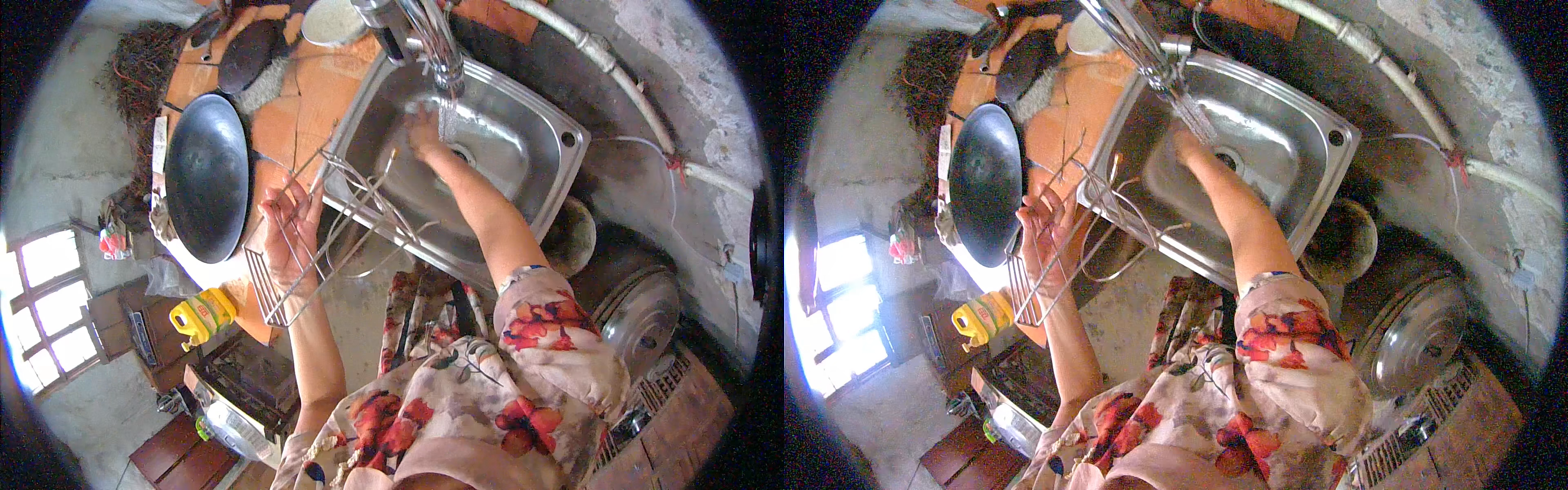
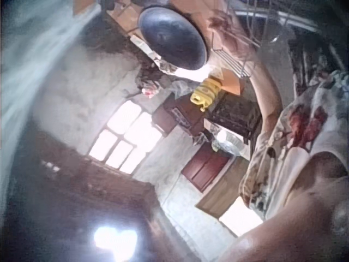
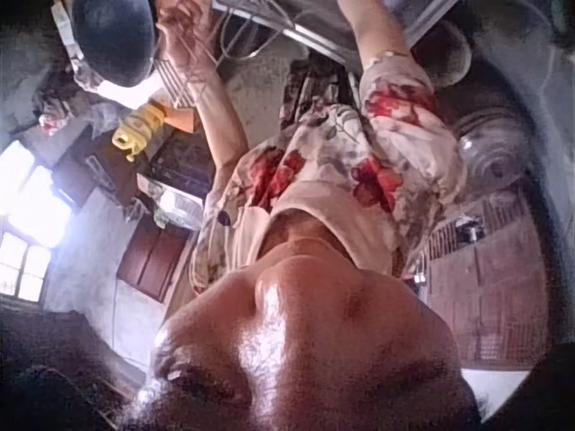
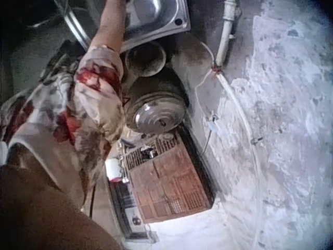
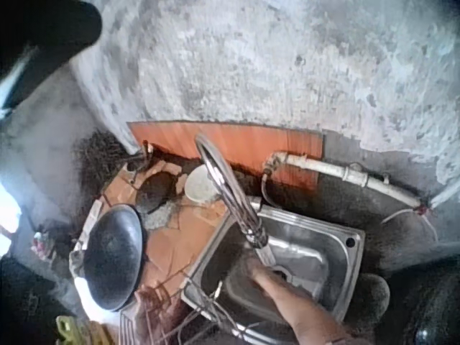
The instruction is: The person washes a metal rack in a sink using a scrub pad and water, scrubbing the wires and frame from multiple angles before rinsing it under the faucet.
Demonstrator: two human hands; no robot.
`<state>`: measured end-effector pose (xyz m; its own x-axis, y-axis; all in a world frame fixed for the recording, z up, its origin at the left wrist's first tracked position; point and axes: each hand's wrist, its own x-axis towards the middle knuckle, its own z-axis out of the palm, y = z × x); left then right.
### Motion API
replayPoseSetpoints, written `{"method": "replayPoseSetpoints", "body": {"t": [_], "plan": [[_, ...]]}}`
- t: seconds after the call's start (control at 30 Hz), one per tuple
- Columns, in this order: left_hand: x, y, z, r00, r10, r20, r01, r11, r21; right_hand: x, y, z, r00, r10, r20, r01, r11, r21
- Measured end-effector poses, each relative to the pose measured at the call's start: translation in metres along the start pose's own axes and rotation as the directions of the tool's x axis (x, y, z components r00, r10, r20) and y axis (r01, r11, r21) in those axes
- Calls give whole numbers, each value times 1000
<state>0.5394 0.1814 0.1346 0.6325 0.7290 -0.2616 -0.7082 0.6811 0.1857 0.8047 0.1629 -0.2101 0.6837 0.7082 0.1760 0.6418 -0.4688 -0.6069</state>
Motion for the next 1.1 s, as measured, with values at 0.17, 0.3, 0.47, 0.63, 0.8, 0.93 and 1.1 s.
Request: {"method": "replayPoseSetpoints", "body": {"t": [0.17, 0.3, 0.47, 0.63, 0.8, 0.93, 1.1], "plan": [[-11, -2, -15, 1000, 12, -25, -14, 996, -84, -95, -36, -57, 631, -470, 618, 587, 810, 17], [-19, 4, -15, 997, 73, -33, -76, 993, -87, -53, 5, -99, 799, -378, 467, 450, 892, -48], [1, -14, -8, 998, -63, -1, 62, 991, -121, -9, 41, -5, 976, -23, 217, -82, 883, 462], [-14, -14, -16, 999, -16, -30, 13, 994, -106, -123, -52, -66, 578, -318, 752, 228, 947, 226], [-14, -14, -24, 999, -36, -14, 34, 990, -138, -145, -38, -178, 186, -99, 978, 528, 849, -14], [-8, -20, -18, 997, -80, 18, 82, 989, -126, -129, -17, -159, 688, 0, 726, 235, 946, -223], [-3, -22, -9, 993, -107, 59, 112, 988, -104, -124, -20, -169, 771, -86, 631, 335, 897, -287]]}}
